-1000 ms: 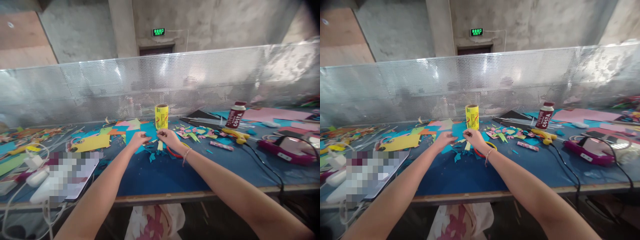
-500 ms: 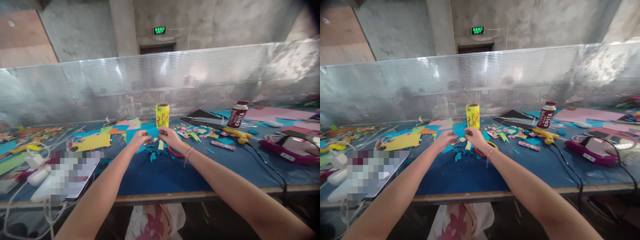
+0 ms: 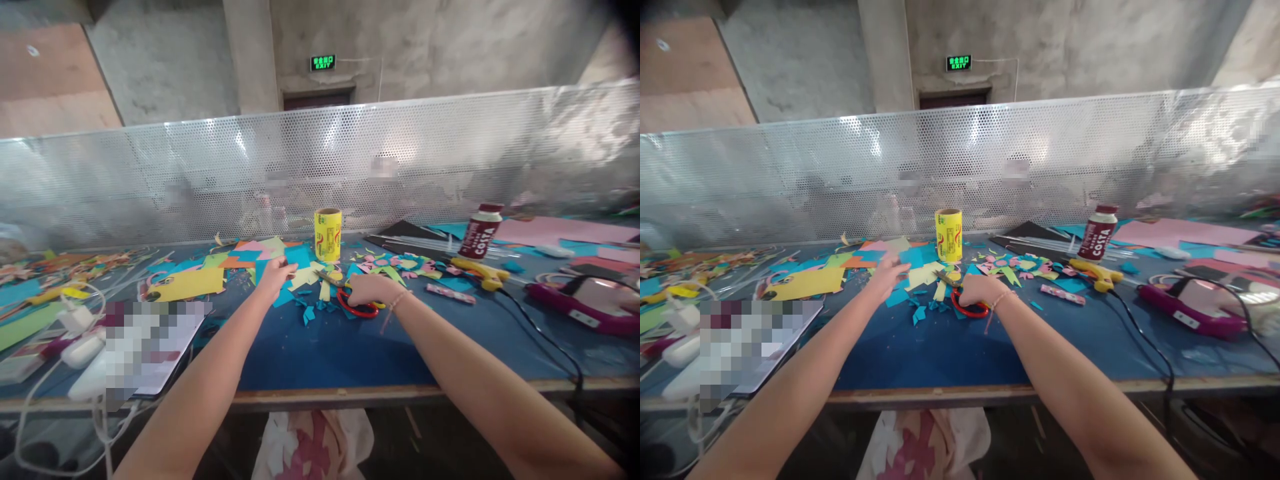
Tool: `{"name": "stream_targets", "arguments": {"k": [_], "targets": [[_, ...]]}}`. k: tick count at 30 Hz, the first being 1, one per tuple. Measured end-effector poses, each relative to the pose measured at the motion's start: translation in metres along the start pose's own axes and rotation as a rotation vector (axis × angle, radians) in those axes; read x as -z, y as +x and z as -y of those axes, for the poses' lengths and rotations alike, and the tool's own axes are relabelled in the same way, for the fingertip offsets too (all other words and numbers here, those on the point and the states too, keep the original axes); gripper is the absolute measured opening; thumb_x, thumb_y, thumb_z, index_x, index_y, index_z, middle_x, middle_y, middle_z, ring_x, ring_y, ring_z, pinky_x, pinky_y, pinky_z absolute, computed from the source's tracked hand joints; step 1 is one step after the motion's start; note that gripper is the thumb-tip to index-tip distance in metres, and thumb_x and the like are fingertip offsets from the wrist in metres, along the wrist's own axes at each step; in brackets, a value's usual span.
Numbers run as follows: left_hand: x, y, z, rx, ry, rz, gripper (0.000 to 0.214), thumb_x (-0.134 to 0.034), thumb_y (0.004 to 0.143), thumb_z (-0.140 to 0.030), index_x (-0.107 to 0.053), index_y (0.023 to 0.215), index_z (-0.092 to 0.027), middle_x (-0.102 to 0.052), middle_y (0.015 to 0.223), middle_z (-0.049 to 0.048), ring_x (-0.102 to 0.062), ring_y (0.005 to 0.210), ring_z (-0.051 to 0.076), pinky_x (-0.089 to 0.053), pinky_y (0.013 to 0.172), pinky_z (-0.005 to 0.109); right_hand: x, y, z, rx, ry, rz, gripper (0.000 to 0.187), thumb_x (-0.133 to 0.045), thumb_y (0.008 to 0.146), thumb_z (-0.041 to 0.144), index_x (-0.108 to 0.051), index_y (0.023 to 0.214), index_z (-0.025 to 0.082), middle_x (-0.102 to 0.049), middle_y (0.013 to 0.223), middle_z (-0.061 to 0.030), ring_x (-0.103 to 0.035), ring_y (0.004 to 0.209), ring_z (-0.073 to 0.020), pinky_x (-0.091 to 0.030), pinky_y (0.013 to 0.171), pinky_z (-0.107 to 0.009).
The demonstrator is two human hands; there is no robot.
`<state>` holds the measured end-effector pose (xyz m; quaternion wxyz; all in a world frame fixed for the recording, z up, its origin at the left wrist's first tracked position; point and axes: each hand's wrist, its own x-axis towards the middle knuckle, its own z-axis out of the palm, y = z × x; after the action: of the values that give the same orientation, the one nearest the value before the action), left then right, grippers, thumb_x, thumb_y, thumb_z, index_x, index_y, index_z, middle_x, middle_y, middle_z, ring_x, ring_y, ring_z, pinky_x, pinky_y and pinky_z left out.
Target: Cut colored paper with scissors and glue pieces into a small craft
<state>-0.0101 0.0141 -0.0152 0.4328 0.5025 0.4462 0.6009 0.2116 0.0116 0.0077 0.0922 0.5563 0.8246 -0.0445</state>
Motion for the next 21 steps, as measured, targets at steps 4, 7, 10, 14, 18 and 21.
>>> {"name": "stream_targets", "arguments": {"k": [4, 7, 10, 14, 18, 21], "targets": [[-0.002, -0.002, -0.005, 0.040, -0.047, -0.041, 0.024, -0.072, 0.049, -0.022, -0.053, 0.062, -0.015, -0.051, 0.057, -0.0009, -0.051, 0.056, 0.010, -0.045, 0.056, 0.024, -0.002, 0.005, 0.000, -0.008, 0.023, 0.006, 0.024, -0.051, 0.061, 0.027, -0.063, 0.074, 0.011, -0.064, 0.071, -0.0134, -0.059, 0.060, -0.0200, -0.035, 0.046, -0.025], [-0.002, -0.005, -0.014, 0.047, -0.093, -0.065, 0.035, -0.072, 0.047, -0.017, -0.057, 0.078, -0.016, -0.055, 0.062, -0.0014, -0.052, 0.057, 0.010, -0.046, 0.057, 0.024, -0.001, 0.009, -0.005, 0.005, 0.043, -0.070, 0.025, -0.045, 0.069, 0.028, -0.063, 0.073, 0.011, -0.064, 0.075, -0.0163, -0.059, 0.067, -0.0223, -0.036, 0.050, -0.026], [-0.001, -0.006, -0.017, 0.057, -0.093, -0.068, 0.036, -0.072, 0.048, -0.018, -0.058, 0.081, -0.017, -0.056, 0.063, -0.0018, -0.053, 0.055, 0.009, -0.046, 0.057, 0.024, 0.007, 0.011, -0.013, -0.017, 0.113, -0.187, 0.030, -0.041, 0.075, 0.032, -0.062, 0.071, 0.012, -0.064, 0.075, -0.0164, -0.059, 0.070, -0.0226, -0.036, 0.054, -0.027], [0.001, -0.005, -0.014, 0.045, -0.061, -0.052, 0.031, -0.071, 0.050, -0.020, -0.057, 0.077, -0.016, -0.057, 0.061, -0.0018, -0.055, 0.055, 0.010, -0.047, 0.057, 0.024, 0.019, 0.009, -0.017, -0.020, 0.301, -0.302, 0.025, -0.043, 0.076, 0.034, -0.058, 0.080, 0.014, -0.063, 0.081, -0.0112, -0.057, 0.068, -0.0187, -0.036, 0.053, -0.025], [0.001, -0.005, -0.012, 0.043, -0.018, -0.016, 0.024, -0.069, 0.053, -0.025, -0.057, 0.072, -0.015, -0.059, 0.061, 0.0006, -0.059, 0.058, 0.013, -0.045, 0.054, 0.023, 0.020, 0.007, -0.009, 0.118, 0.612, -0.392, 0.028, -0.047, 0.076, 0.041, -0.052, 0.084, 0.015, -0.061, 0.080, -0.0067, -0.054, 0.064, -0.0145, -0.038, 0.053, -0.022], [0.002, -0.005, -0.013, 0.040, 0.001, -0.034, 0.020, -0.067, 0.057, -0.029, -0.055, 0.066, -0.015, -0.057, 0.057, 0.0008, -0.059, 0.056, 0.014, -0.045, 0.053, 0.024, 0.016, 0.004, -0.002, 0.217, 0.667, -0.365, 0.034, -0.045, 0.077, 0.048, -0.051, 0.084, 0.015, -0.059, 0.083, -0.0065, -0.054, 0.067, -0.0144, -0.039, 0.056, -0.023]]}}
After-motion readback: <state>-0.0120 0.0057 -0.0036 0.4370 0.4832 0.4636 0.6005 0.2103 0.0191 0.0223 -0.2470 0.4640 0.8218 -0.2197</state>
